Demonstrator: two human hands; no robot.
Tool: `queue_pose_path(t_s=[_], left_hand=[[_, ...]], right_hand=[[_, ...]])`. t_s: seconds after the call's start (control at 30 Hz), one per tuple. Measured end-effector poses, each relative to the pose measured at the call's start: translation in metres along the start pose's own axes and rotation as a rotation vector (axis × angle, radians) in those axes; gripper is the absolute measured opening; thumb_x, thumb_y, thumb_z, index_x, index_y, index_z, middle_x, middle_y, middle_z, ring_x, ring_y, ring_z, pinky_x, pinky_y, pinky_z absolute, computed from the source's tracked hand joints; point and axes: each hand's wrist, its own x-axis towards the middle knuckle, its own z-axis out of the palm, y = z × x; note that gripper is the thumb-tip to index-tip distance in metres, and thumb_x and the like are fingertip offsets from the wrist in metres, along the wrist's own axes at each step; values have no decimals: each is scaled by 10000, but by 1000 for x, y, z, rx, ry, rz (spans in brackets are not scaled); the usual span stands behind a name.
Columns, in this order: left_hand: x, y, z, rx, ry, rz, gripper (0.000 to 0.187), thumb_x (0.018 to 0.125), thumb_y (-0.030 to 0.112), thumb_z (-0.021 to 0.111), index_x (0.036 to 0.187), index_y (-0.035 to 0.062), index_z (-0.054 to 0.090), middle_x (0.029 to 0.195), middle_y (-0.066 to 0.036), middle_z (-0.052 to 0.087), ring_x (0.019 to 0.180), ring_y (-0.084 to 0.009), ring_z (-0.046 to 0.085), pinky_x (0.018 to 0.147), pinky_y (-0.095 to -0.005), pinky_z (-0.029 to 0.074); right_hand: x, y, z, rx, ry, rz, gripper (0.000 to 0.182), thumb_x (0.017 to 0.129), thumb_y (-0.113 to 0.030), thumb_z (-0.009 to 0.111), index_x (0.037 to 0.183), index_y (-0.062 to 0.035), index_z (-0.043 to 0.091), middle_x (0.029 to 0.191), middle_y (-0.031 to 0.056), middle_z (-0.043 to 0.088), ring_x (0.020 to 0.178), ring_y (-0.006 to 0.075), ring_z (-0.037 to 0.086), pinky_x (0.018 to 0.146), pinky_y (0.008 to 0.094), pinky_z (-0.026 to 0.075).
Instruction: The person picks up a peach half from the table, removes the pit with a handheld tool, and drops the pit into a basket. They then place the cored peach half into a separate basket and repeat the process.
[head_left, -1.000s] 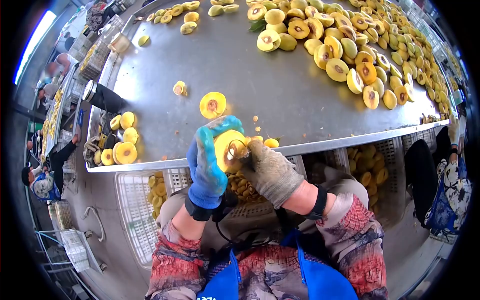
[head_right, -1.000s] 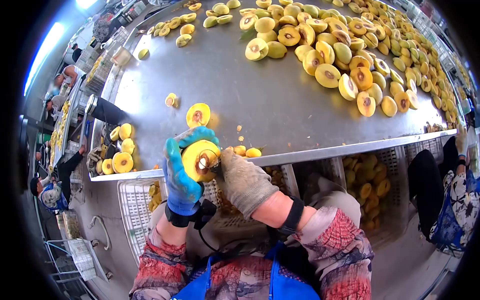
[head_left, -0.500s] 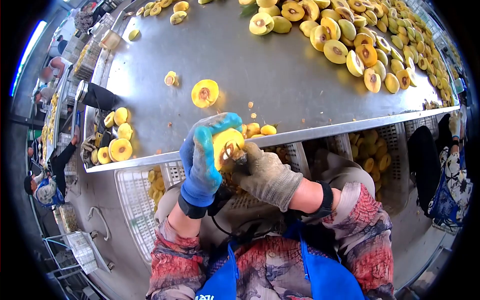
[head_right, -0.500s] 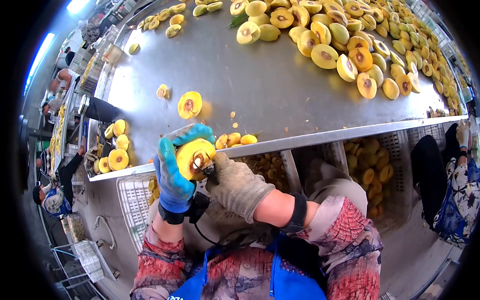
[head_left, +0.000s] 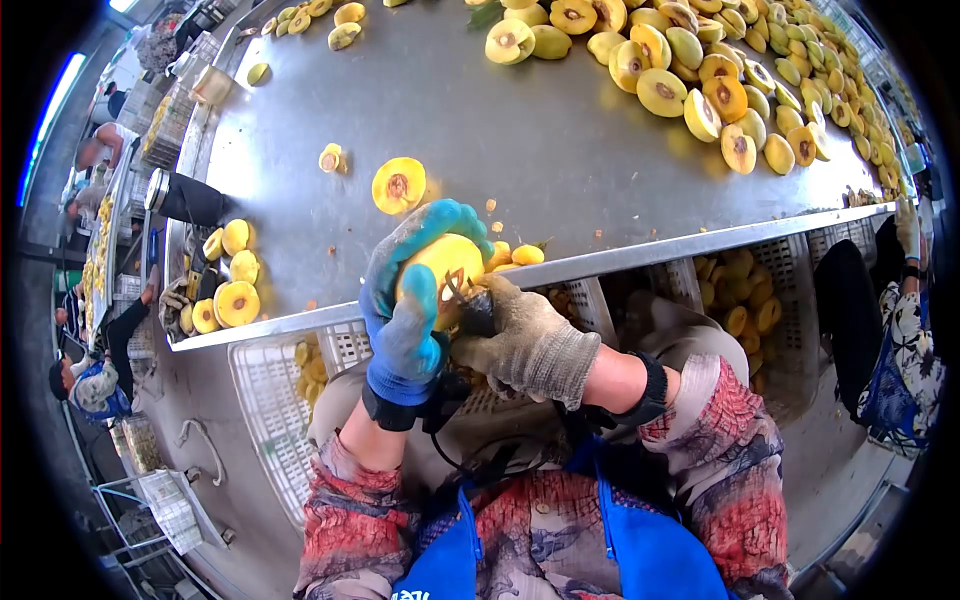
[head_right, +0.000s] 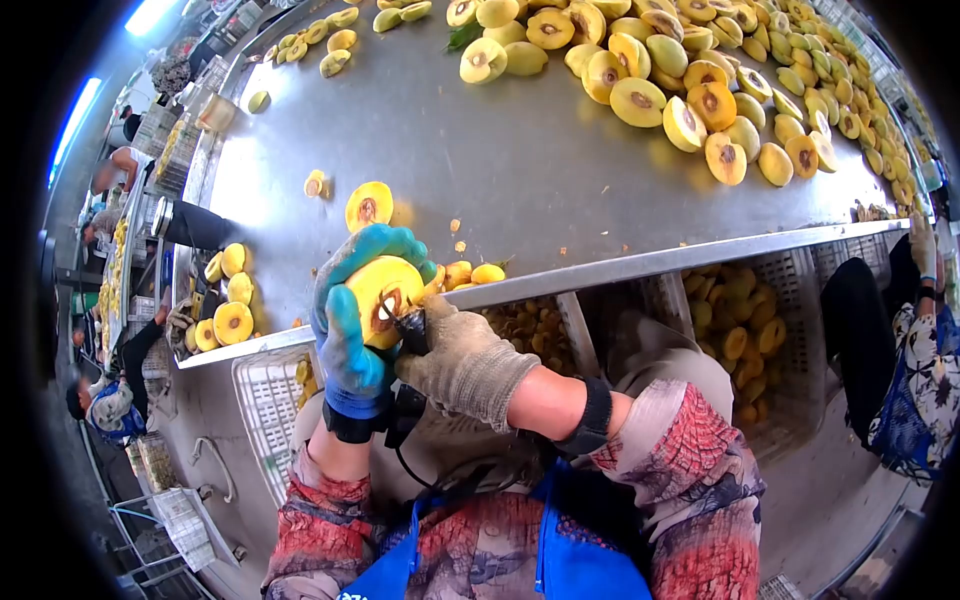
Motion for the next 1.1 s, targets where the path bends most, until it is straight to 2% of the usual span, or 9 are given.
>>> queue_pose_path(t_s=[0.13,0.2,0.27,0.4,0.6,0.7,0.9,1.03,1.1], left_hand=[[-1,6,-12,-12,-86,-75,387,919,239,572,1208,-14,529,1139,-155,597,1008,-262,605,914,-409,483],[-2,10,-6,58,-39,-97,460,909,337,556,1194,-25,542,1080,-175,616,929,-267,620,857,-400,497],[-3,9,-4,116,-27,-97,499,904,384,549,1181,-31,552,1049,-184,625,888,-267,626,828,-393,503],[-1,7,-6,195,-88,-65,497,899,383,554,1165,-37,559,1042,-179,623,885,-256,621,829,-387,501],[4,11,-7,160,-151,-188,492,882,353,580,1155,-55,561,1032,-179,628,868,-253,627,815,-383,513],[9,17,-10,158,-214,-312,473,870,320,602,1154,-55,562,1045,-186,630,888,-259,634,813,-387,530],[8,17,-5,79,-221,-333,447,859,290,628,1158,-36,567,1075,-196,627,936,-272,635,816,-399,545],[8,16,-3,-25,-191,-332,340,863,155,617,1143,-35,590,1089,-170,642,989,-204,616,907,-348,482],[9,14,-8,37,-244,-310,399,863,240,627,1162,-20,572,1090,-191,627,959,-251,627,854,-387,520]], right_hand=[[-10,-22,-9,196,-176,240,577,756,-249,708,1207,-5,442,889,141,639,851,299,644,744,369,524],[-15,-30,-16,410,-289,382,573,749,-252,712,1197,-9,449,859,146,639,761,276,660,675,361,539],[-13,-19,-5,181,-162,255,545,748,-245,709,1170,-7,460,822,141,634,655,234,649,589,335,536],[-17,-23,-14,404,-257,314,489,754,-235,692,1127,-5,474,764,126,626,518,175,614,479,291,515],[-17,-25,-12,198,-199,335,431,772,-214,659,1116,-29,475,676,92,601,489,192,600,427,302,491],[-19,-11,-7,466,-283,398,540,788,-176,677,1212,-8,387,617,79,575,414,167,563,306,265,433],[-23,-17,-15,675,-420,487,506,773,-154,691,1154,12,403,637,86,584,389,168,552,285,263,422],[-25,-20,-12,550,-282,435,432,767,-152,696,1067,3,427,618,78,572,390,166,553,286,263,428],[-25,-17,-7,500,-228,430,409,767,-149,695,1044,-3,432,607,73,564,391,166,554,287,263,431]])
